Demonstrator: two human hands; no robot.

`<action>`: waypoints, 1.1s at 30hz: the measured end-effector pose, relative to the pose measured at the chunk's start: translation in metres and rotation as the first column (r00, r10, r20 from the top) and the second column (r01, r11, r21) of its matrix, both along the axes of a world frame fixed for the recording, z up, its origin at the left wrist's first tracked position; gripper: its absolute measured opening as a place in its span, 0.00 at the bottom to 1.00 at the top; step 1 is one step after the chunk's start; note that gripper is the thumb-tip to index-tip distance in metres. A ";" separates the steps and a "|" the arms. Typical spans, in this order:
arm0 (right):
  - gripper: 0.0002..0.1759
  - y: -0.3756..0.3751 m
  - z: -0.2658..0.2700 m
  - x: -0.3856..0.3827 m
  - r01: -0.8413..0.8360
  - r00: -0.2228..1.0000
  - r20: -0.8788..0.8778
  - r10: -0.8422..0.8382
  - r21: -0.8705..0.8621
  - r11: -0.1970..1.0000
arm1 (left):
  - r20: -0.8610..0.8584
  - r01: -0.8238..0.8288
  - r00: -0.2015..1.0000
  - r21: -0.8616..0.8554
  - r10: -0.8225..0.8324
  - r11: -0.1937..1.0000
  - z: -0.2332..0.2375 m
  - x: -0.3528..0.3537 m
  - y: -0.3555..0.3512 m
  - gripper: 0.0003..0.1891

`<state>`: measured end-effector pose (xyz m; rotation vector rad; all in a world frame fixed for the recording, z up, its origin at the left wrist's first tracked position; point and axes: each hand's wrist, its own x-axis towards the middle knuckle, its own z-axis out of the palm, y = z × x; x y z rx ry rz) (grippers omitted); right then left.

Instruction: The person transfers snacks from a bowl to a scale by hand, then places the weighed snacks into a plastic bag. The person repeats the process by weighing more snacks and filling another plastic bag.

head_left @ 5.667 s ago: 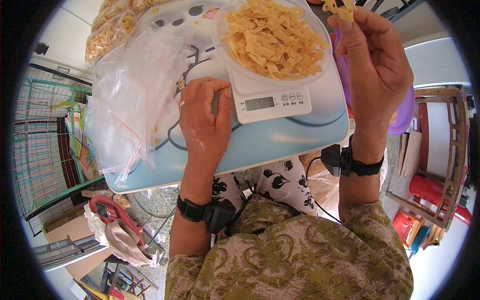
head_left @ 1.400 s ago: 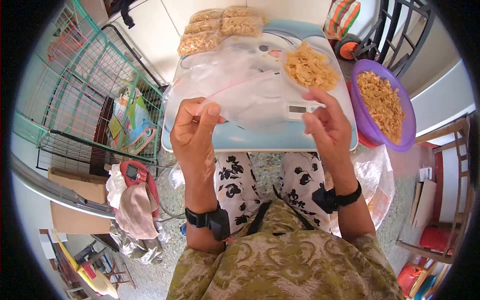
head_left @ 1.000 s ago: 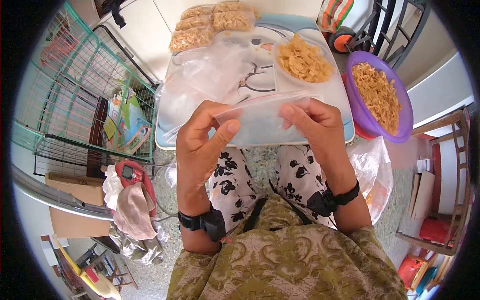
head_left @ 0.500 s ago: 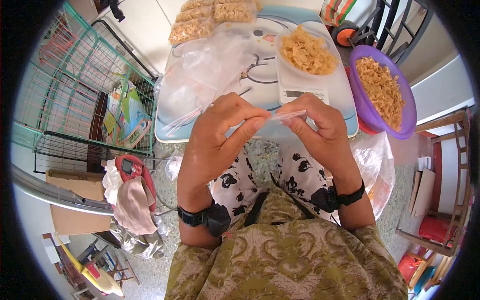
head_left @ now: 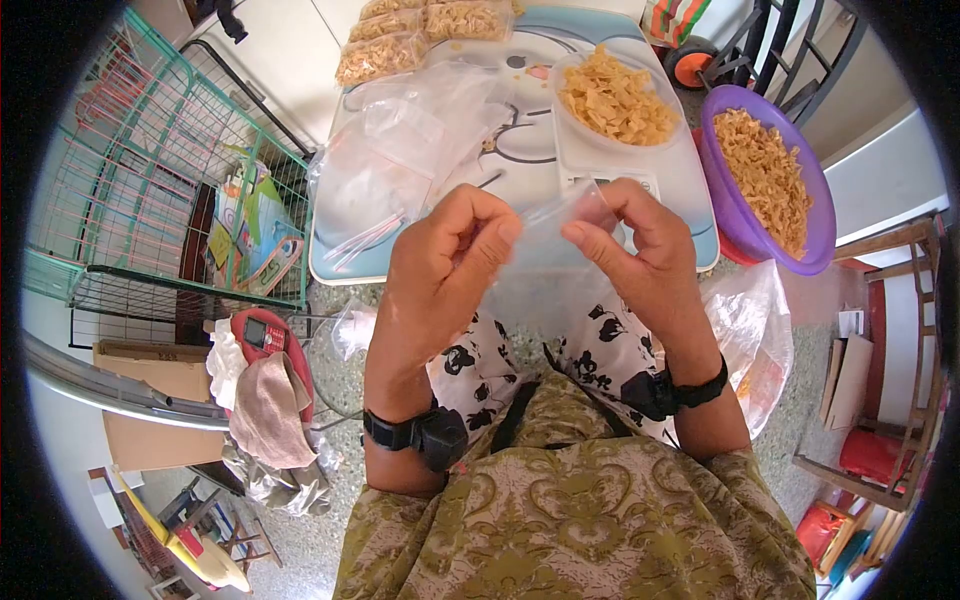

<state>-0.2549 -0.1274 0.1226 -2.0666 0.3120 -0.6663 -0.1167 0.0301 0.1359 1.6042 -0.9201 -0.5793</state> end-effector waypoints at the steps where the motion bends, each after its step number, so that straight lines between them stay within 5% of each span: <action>1: 0.10 0.001 -0.004 0.006 0.102 0.984 0.156 -0.090 -0.070 0.992 | -0.074 -0.023 0.997 -0.009 0.022 1.000 -0.001 0.000 0.000 0.08; 2: 0.11 0.001 -0.005 0.009 0.212 0.935 0.314 -0.165 -0.122 0.970 | -0.074 -0.023 0.997 -0.009 0.022 1.000 -0.002 0.000 0.000 0.08; 6: 0.13 -0.003 0.001 0.005 0.464 0.835 0.493 -0.243 -0.394 0.793 | -0.152 -0.031 0.988 -0.074 0.020 0.997 -0.006 0.002 0.001 0.08; 9: 0.12 0.012 0.005 -0.004 0.393 0.853 0.485 -0.194 -0.353 0.849 | -0.238 -0.051 0.971 -0.084 0.029 0.995 -0.005 -0.003 -0.001 0.08; 11: 0.09 0.025 0.016 -0.004 0.174 0.983 0.071 -0.167 -0.098 0.980 | -0.295 -0.070 0.955 -0.093 0.040 0.993 -0.005 -0.007 -0.005 0.07; 14: 0.07 0.026 0.009 0.003 0.118 0.993 -0.030 -0.116 0.069 0.991 | -0.278 -0.038 0.961 -0.095 0.010 0.995 -0.007 -0.008 -0.006 0.07; 20: 0.06 0.024 -0.003 0.007 -0.034 0.995 0.098 0.018 0.160 0.987 | -0.249 0.008 0.968 -0.104 -0.034 0.995 -0.003 -0.009 -0.006 0.06; 27: 0.04 0.023 -0.002 0.005 -0.018 0.993 0.114 0.005 0.112 0.994 | -0.376 -0.065 0.927 -0.151 0.003 0.986 -0.009 -0.009 -0.009 0.07; 33: 0.05 0.023 0.001 0.001 0.034 0.998 0.047 -0.048 0.256 0.966 | -0.349 -0.104 0.937 -0.221 0.021 0.970 -0.018 -0.006 -0.013 0.06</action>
